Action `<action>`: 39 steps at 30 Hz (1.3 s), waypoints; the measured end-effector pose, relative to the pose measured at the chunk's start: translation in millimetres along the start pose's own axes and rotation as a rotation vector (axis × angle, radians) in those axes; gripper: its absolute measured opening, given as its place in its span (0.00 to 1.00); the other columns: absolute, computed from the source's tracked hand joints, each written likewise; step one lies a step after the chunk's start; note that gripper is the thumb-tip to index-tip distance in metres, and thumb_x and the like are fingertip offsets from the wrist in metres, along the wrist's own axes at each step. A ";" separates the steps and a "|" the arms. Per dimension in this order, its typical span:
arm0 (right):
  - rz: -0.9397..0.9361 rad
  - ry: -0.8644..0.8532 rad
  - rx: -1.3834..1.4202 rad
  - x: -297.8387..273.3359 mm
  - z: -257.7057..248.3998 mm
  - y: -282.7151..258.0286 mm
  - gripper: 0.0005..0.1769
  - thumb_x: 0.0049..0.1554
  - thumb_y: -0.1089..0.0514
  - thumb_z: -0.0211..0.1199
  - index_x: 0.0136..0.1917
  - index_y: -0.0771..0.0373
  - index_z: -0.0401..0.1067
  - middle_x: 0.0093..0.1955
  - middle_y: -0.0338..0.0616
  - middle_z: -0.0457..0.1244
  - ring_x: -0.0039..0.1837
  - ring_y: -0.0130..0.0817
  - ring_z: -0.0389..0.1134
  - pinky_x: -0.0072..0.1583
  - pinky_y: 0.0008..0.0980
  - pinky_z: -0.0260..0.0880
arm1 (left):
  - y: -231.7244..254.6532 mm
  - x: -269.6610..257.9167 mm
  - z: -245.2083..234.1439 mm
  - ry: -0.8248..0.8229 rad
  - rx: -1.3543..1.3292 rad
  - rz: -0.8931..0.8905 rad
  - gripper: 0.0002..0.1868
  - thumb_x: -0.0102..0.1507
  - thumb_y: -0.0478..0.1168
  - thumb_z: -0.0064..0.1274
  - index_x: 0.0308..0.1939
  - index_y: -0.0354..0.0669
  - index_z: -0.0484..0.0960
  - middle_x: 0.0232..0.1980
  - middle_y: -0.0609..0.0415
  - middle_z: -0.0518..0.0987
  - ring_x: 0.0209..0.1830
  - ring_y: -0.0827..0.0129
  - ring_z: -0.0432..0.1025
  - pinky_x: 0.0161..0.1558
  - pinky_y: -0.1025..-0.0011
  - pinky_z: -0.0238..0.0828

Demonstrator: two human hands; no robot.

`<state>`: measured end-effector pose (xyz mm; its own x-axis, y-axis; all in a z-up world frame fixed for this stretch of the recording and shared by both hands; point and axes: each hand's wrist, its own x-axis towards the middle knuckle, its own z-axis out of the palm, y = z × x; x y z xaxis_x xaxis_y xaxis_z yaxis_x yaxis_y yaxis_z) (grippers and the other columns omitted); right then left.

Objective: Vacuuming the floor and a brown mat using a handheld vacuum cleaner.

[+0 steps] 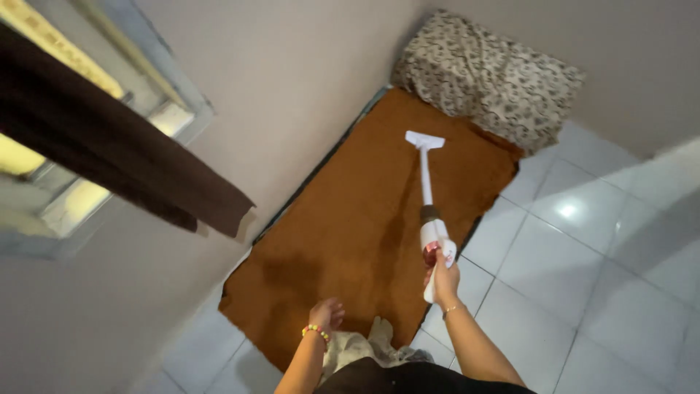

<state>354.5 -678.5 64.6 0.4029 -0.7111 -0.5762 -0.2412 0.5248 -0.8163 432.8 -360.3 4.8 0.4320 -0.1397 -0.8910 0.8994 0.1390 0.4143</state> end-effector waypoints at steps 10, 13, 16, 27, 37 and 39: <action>0.041 -0.101 0.021 32.4 59.3 -60.5 0.20 0.62 0.39 0.58 0.49 0.57 0.63 0.28 0.44 0.58 0.25 0.37 0.59 0.28 0.39 0.62 | -11.6 -21.1 -18.3 0.046 -0.008 0.002 0.17 0.65 0.44 0.54 0.55 0.41 0.77 0.49 0.47 0.82 0.38 0.59 0.75 0.33 0.62 0.71; 0.012 -0.100 0.040 -1.0 71.3 -56.9 0.21 0.63 0.38 0.57 0.48 0.57 0.63 0.28 0.43 0.57 0.25 0.37 0.59 0.28 0.39 0.61 | -13.0 -27.6 -47.9 -0.011 0.054 0.089 0.22 0.65 0.44 0.50 0.61 0.40 0.77 0.55 0.44 0.83 0.44 0.56 0.78 0.37 0.61 0.74; -0.037 -0.118 0.060 -54.2 77.4 -44.7 0.20 0.62 0.39 0.57 0.48 0.56 0.63 0.27 0.43 0.56 0.24 0.37 0.58 0.27 0.39 0.59 | -16.7 -34.4 -79.0 -0.025 0.015 0.031 0.25 0.66 0.46 0.50 0.66 0.44 0.74 0.60 0.47 0.82 0.51 0.58 0.79 0.44 0.62 0.73; 0.092 -0.094 0.102 -302.8 60.5 63.5 0.20 0.61 0.38 0.56 0.48 0.57 0.66 0.28 0.41 0.61 0.24 0.32 0.56 0.27 0.35 0.57 | -45.4 -58.6 -187.8 -0.217 0.014 0.041 0.22 0.66 0.45 0.55 0.62 0.42 0.76 0.49 0.45 0.79 0.35 0.60 0.67 0.33 0.62 0.57; 0.083 -0.056 0.072 -413.0 -9.3 156.4 0.22 0.60 0.39 0.58 0.49 0.59 0.65 0.25 0.44 0.57 0.23 0.35 0.56 0.26 0.38 0.57 | -82.8 -90.0 -218.7 -0.245 0.310 -0.044 0.09 0.63 0.44 0.51 0.46 0.50 0.79 0.30 0.56 0.77 0.19 0.68 0.67 0.21 0.66 0.59; 0.046 -0.074 0.058 -430.1 -22.0 171.3 0.22 0.61 0.39 0.58 0.49 0.61 0.66 0.25 0.44 0.56 0.22 0.35 0.56 0.26 0.37 0.57 | -83.3 -91.0 -217.2 -0.301 0.239 -0.093 0.04 0.63 0.42 0.51 0.38 0.52 0.72 0.23 0.60 0.69 0.17 0.71 0.61 0.19 0.68 0.52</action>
<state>120.5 -293.0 171.7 0.4573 -0.6502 -0.6067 -0.2105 0.5837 -0.7842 304.2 -146.2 11.0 0.3161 -0.4266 -0.8474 0.9103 -0.1153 0.3976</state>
